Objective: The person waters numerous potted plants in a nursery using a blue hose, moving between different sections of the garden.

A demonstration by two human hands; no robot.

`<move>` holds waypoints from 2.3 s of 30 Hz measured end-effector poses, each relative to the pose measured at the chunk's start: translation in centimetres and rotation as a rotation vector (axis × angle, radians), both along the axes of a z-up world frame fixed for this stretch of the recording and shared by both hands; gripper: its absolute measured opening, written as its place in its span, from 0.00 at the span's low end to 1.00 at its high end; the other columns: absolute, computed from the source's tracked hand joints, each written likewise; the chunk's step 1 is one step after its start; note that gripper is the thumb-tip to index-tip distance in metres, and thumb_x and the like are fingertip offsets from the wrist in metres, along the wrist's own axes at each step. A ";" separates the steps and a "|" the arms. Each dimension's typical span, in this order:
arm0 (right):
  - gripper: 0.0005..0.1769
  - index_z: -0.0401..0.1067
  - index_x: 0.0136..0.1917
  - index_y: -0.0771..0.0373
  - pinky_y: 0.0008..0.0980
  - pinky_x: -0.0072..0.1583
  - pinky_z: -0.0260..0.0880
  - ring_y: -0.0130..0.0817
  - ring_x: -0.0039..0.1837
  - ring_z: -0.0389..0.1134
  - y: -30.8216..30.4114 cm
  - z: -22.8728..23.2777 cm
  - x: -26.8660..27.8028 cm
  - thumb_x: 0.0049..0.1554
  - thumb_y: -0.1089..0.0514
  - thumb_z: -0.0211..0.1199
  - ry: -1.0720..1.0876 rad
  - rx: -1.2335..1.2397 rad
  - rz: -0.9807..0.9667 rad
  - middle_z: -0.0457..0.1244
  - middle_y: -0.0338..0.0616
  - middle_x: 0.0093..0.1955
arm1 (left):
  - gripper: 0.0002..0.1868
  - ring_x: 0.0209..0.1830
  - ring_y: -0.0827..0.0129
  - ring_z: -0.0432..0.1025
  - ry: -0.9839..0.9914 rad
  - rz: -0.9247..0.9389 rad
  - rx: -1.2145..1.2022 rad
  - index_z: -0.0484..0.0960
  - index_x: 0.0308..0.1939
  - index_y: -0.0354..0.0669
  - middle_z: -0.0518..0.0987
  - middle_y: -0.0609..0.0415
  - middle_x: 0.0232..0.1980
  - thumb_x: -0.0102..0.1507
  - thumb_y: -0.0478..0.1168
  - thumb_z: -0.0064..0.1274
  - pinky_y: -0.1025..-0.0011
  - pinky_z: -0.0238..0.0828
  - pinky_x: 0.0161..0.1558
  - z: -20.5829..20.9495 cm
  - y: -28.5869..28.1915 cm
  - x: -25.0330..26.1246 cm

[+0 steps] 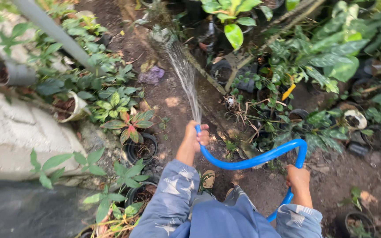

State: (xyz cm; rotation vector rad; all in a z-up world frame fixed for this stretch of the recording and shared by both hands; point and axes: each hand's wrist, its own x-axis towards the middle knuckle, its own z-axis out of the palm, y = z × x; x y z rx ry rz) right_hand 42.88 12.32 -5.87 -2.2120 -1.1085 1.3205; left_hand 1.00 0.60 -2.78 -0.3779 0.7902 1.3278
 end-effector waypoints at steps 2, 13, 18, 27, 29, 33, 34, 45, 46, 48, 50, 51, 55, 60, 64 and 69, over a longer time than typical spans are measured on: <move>0.17 0.63 0.32 0.69 0.41 0.28 0.52 0.37 0.23 0.55 -1.0 0.3 1.4 0.57 0.57 0.63 -0.026 0.006 -0.050 0.56 0.48 0.24 | 0.20 0.10 0.79 0.48 -0.067 -0.092 0.002 0.74 0.39 0.42 0.55 0.66 0.16 0.61 0.54 0.38 0.74 0.44 0.14 -1.4 1.0 3.5; 0.12 0.64 0.33 0.69 0.39 0.28 0.53 0.35 0.24 0.53 -6.7 -0.9 11.3 0.56 0.61 0.58 0.120 0.081 -0.423 0.56 0.48 0.26 | 0.19 0.11 0.78 0.48 -0.122 -0.478 -0.018 0.75 0.36 0.44 0.56 0.65 0.16 0.62 0.54 0.38 0.73 0.42 0.15 -2.5 6.5 15.6; 0.15 0.62 0.33 0.68 0.39 0.28 0.52 0.35 0.24 0.54 -10.1 -0.3 12.1 0.57 0.58 0.59 0.085 0.036 -0.554 0.55 0.47 0.26 | 0.18 0.11 0.79 0.48 -0.078 -0.484 0.029 0.74 0.36 0.45 0.56 0.67 0.16 0.62 0.55 0.38 0.74 0.43 0.14 -1.2 9.7 13.7; 0.16 0.64 0.32 0.67 0.40 0.29 0.52 0.35 0.23 0.54 -14.5 1.3 13.6 0.58 0.57 0.59 0.052 0.044 -0.699 0.56 0.46 0.24 | 0.19 0.10 0.78 0.49 -0.205 -0.767 -0.074 0.74 0.35 0.44 0.56 0.66 0.15 0.60 0.55 0.39 0.74 0.43 0.14 -3.4 8.9 21.6; 0.14 0.66 0.32 0.66 0.39 0.29 0.51 0.35 0.23 0.54 -15.0 1.3 13.9 0.57 0.59 0.59 0.049 0.045 -0.734 0.57 0.46 0.24 | 0.19 0.10 0.78 0.48 -0.224 -0.828 -0.078 0.74 0.34 0.43 0.56 0.66 0.15 0.60 0.55 0.40 0.73 0.43 0.14 -3.3 9.5 22.1; 0.17 0.62 0.34 0.66 0.40 0.28 0.53 0.35 0.23 0.53 -18.8 0.3 16.4 0.59 0.57 0.61 0.052 0.094 -0.850 0.54 0.45 0.24 | 0.17 0.10 0.77 0.49 -0.171 -0.745 -0.042 0.76 0.34 0.43 0.56 0.65 0.15 0.59 0.51 0.39 0.73 0.43 0.14 -2.5 11.9 21.8; 0.16 0.61 0.34 0.67 0.40 0.28 0.53 0.36 0.23 0.53 -19.5 -0.1 16.9 0.59 0.58 0.61 0.048 0.076 -0.877 0.54 0.45 0.24 | 0.16 0.11 0.76 0.49 -0.053 -0.690 -0.027 0.77 0.35 0.42 0.56 0.65 0.16 0.59 0.48 0.39 0.72 0.43 0.15 -2.1 12.9 21.4; 0.16 0.64 0.33 0.70 0.40 0.29 0.55 0.37 0.24 0.56 -19.0 -1.1 18.1 0.56 0.58 0.62 0.006 0.019 -0.868 0.57 0.46 0.25 | 0.17 0.11 0.77 0.48 -0.047 -0.684 0.002 0.74 0.35 0.44 0.56 0.65 0.15 0.60 0.52 0.38 0.73 0.43 0.14 -1.9 11.4 22.0; 0.17 0.64 0.33 0.70 0.40 0.29 0.56 0.37 0.24 0.56 -18.6 -1.0 18.6 0.56 0.57 0.62 -0.010 0.008 -0.853 0.57 0.48 0.25 | 0.18 0.11 0.78 0.48 -0.017 -0.734 -0.024 0.74 0.34 0.44 0.56 0.65 0.16 0.60 0.53 0.38 0.73 0.43 0.14 -1.7 11.0 23.0; 0.18 0.64 0.32 0.71 0.40 0.29 0.55 0.38 0.24 0.56 -17.8 -1.0 20.0 0.57 0.56 0.62 0.004 -0.004 -0.850 0.57 0.49 0.25 | 0.17 0.11 0.77 0.48 -0.008 -0.784 -0.027 0.74 0.35 0.44 0.56 0.65 0.16 0.60 0.53 0.38 0.72 0.43 0.15 -1.1 10.6 25.2; 0.19 0.65 0.32 0.71 0.41 0.29 0.54 0.38 0.23 0.55 -17.4 -1.9 22.0 0.57 0.55 0.62 0.012 -0.017 -0.851 0.57 0.51 0.24 | 0.17 0.11 0.77 0.47 -0.004 -0.838 -0.031 0.74 0.36 0.43 0.55 0.65 0.16 0.61 0.52 0.39 0.72 0.43 0.15 -0.5 10.7 27.4; 0.14 0.63 0.33 0.67 0.41 0.28 0.52 0.38 0.23 0.54 -16.9 -2.6 23.1 0.56 0.57 0.59 0.087 0.044 -0.887 0.56 0.48 0.24 | 0.17 0.11 0.78 0.47 -0.032 -0.851 0.011 0.74 0.36 0.44 0.55 0.65 0.16 0.61 0.53 0.39 0.73 0.43 0.15 -0.3 10.9 28.5; 0.14 0.61 0.33 0.61 0.39 0.27 0.49 0.34 0.22 0.51 -17.7 -4.0 27.2 0.55 0.57 0.61 0.211 0.249 -0.880 0.52 0.42 0.24 | 0.19 0.12 0.76 0.48 0.108 -0.768 0.073 0.74 0.39 0.41 0.56 0.63 0.17 0.62 0.53 0.38 0.72 0.43 0.16 0.5 12.6 31.6; 0.19 0.62 0.32 0.70 0.41 0.28 0.52 0.38 0.23 0.54 -19.3 -1.6 29.7 0.57 0.56 0.60 0.117 0.257 -0.856 0.55 0.49 0.24 | 0.16 0.10 0.76 0.46 0.124 -0.902 0.172 0.74 0.38 0.44 0.54 0.64 0.15 0.60 0.51 0.39 0.72 0.40 0.14 2.3 15.2 35.6; 0.19 0.63 0.32 0.71 0.42 0.28 0.54 0.40 0.23 0.56 -19.2 -1.1 30.7 0.57 0.55 0.61 0.084 0.095 -0.954 0.56 0.50 0.24 | 0.17 0.10 0.76 0.47 0.136 -0.985 0.163 0.74 0.38 0.45 0.55 0.64 0.15 0.60 0.53 0.40 0.71 0.42 0.15 3.5 17.2 38.7; 0.18 0.64 0.32 0.71 0.41 0.28 0.55 0.38 0.24 0.57 -20.3 -2.1 31.9 0.56 0.56 0.62 0.018 0.072 -1.031 0.57 0.49 0.24 | 0.17 0.11 0.76 0.48 0.174 -0.972 0.210 0.74 0.38 0.45 0.56 0.64 0.16 0.60 0.53 0.39 0.70 0.43 0.16 4.1 22.1 40.4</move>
